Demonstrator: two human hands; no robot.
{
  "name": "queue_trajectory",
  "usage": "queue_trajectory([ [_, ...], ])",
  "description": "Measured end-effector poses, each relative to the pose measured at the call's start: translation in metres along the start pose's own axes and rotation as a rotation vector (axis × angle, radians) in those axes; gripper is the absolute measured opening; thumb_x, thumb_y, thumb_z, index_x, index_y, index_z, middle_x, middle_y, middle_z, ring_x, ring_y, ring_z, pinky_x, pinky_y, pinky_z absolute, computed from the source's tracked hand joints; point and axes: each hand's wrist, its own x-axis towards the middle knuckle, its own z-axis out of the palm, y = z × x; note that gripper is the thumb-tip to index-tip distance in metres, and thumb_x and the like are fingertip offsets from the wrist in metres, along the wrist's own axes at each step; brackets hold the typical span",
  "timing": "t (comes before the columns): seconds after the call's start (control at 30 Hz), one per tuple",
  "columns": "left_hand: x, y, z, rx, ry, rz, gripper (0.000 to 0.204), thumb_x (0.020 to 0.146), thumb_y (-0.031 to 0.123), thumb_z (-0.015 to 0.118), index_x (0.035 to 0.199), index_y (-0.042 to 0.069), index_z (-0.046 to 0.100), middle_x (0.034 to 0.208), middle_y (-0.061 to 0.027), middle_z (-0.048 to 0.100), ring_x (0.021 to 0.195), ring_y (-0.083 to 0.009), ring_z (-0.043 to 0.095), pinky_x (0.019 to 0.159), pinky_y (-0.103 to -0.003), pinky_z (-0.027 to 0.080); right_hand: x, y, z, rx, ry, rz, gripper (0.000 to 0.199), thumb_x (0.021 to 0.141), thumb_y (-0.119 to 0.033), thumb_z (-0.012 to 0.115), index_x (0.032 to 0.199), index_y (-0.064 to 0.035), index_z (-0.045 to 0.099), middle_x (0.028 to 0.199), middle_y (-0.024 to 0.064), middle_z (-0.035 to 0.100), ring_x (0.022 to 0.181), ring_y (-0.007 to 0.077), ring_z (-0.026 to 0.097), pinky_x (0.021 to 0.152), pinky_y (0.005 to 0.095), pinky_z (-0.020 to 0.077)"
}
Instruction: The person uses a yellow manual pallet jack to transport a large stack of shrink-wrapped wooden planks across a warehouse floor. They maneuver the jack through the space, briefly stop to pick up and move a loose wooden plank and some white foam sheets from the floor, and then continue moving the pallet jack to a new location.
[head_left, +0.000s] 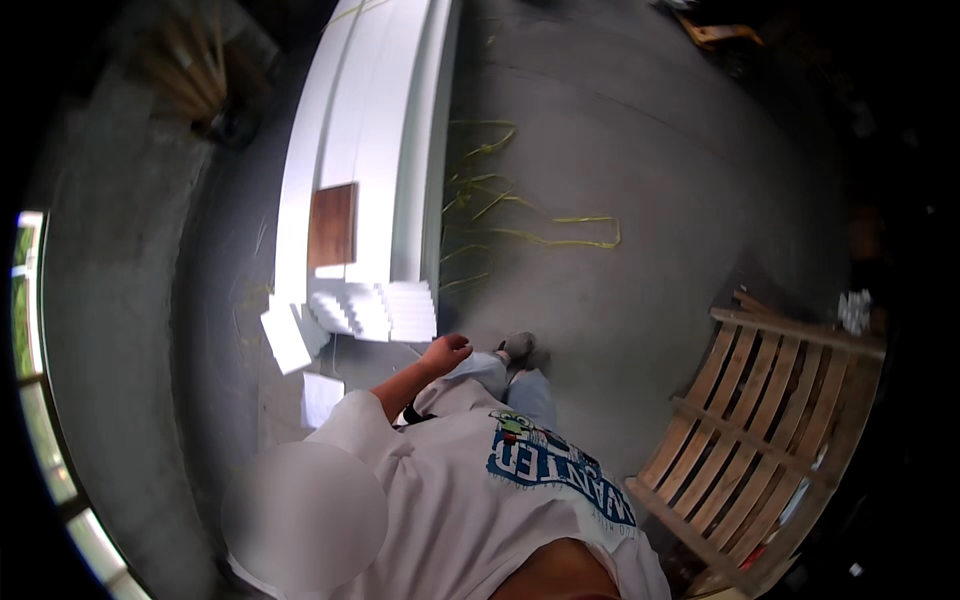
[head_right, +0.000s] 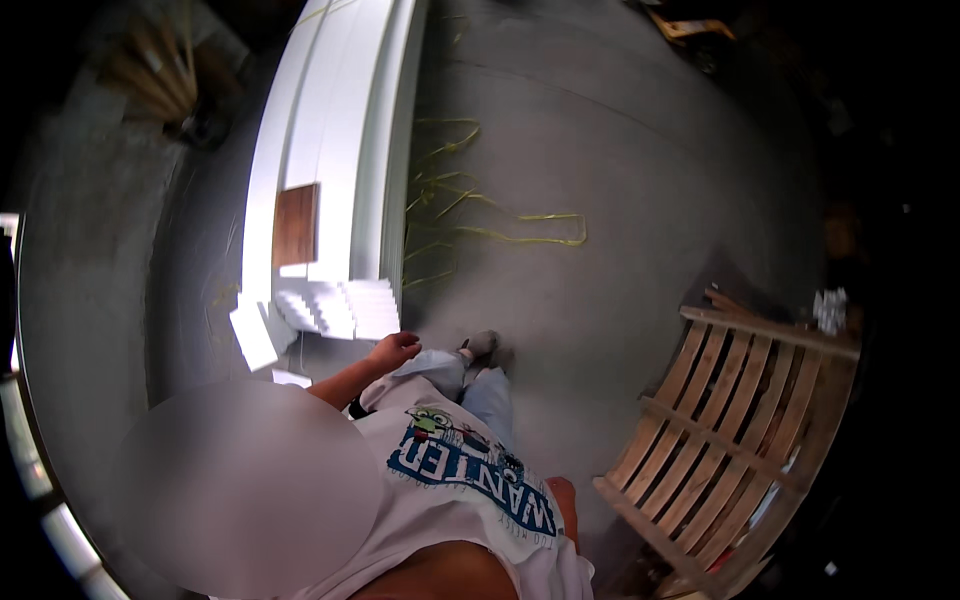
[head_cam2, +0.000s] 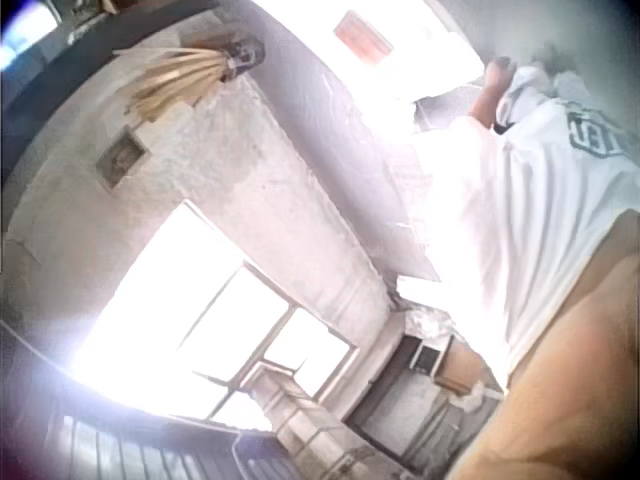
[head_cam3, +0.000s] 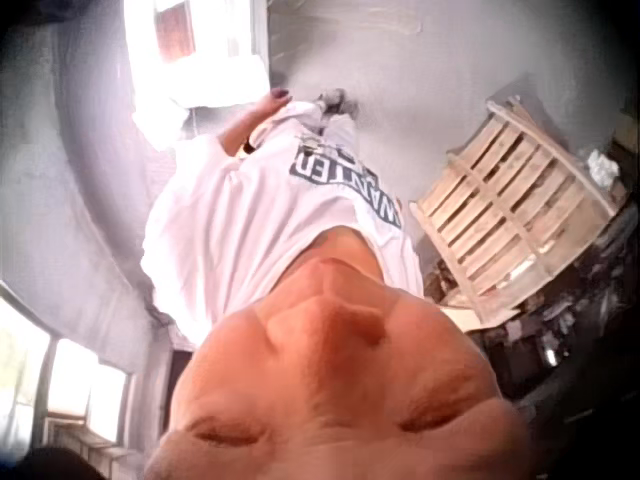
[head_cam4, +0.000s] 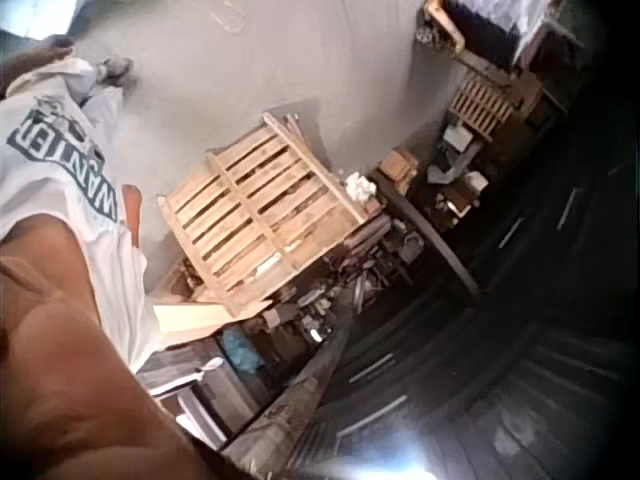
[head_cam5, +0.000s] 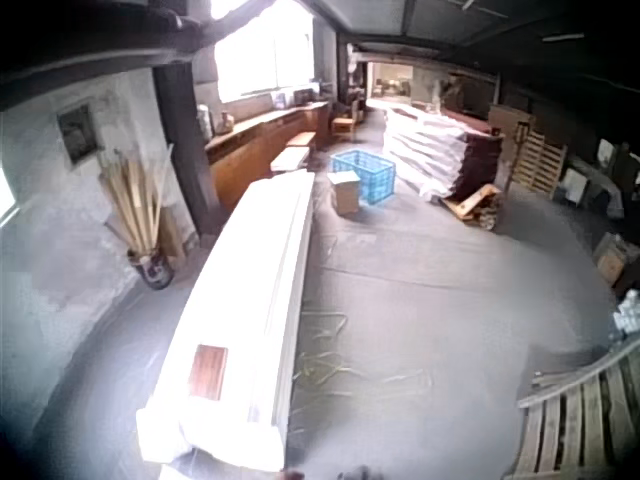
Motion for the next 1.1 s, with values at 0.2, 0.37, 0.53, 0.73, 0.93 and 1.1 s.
queue_trajectory([
  [0.2,-0.081,-0.081,0.033,-0.182,0.418,-0.385,0.046,0.082,0.036,0.066,0.113,0.001,0.063,0.101,-0.0187,0.068,0.095,-0.0313,0.066,0.085,-0.037,0.051,0.107,-0.020,-0.096,-0.466,-0.226,-0.060,0.017,0.086,-0.016,0.058,0.094,-0.0026,0.065,0.070,0.0097,0.063,0.061,0.0179,0.061,0.056,0.0294,0.0507],
  [0.37,-0.199,-0.214,0.046,-0.257,0.606,-0.765,0.052,0.080,0.038,0.067,0.115,0.000,0.063,0.103,-0.0187,0.068,0.098,-0.0307,0.065,0.086,-0.037,0.051,0.140,-0.197,-0.132,-0.471,-0.140,-0.353,0.020,0.088,-0.020,0.055,0.097,-0.0044,0.065,0.073,0.0085,0.065,0.062,0.0169,0.063,0.053,0.0280,0.0493],
  [0.53,-0.261,-0.274,0.006,-0.962,0.945,-0.932,0.073,0.080,0.044,0.068,0.131,-0.004,0.048,0.119,-0.0186,0.060,0.105,-0.0316,0.060,0.084,-0.049,0.053,0.091,-0.308,-0.063,-0.315,-0.298,-0.378,0.025,0.091,-0.025,0.056,0.107,-0.0062,0.061,0.083,0.0059,0.066,0.061,0.0138,0.061,0.051,0.0256,0.0472],
  [0.73,-0.270,-0.407,-0.046,-1.342,0.831,-0.972,0.114,0.067,0.064,0.074,0.141,-0.009,0.027,0.138,-0.0241,0.039,0.115,-0.0389,0.051,0.085,-0.059,0.050,0.089,-0.358,0.112,-0.478,-0.412,-0.158,0.033,0.091,-0.027,0.060,0.116,-0.0046,0.059,0.087,0.0084,0.067,0.067,0.0133,0.062,0.053,0.0249,0.0481],
  [0.93,-0.194,-0.535,-0.142,-1.559,0.869,-0.817,0.130,0.065,0.064,0.076,0.147,-0.004,0.000,0.152,-0.0236,0.012,0.138,-0.0439,0.021,0.097,-0.066,0.037,0.121,-0.389,0.391,-0.607,-0.724,-0.382,0.053,0.088,-0.018,0.064,0.135,-0.0059,0.046,0.113,0.0132,0.062,0.097,0.0178,0.060,0.085,0.0290,0.0488],
  [1.1,-0.094,-0.653,-0.203,-1.781,0.977,-0.541,0.119,0.073,0.066,0.068,0.150,0.009,-0.001,0.156,-0.0154,0.004,0.139,-0.0445,0.016,0.097,-0.069,0.034,0.193,-0.497,0.606,-0.987,-0.763,-0.610,0.079,0.085,-0.026,0.064,0.149,-0.0120,0.021,0.146,0.0199,0.037,0.133,0.0366,0.037,0.106,0.0402,0.0350],
])
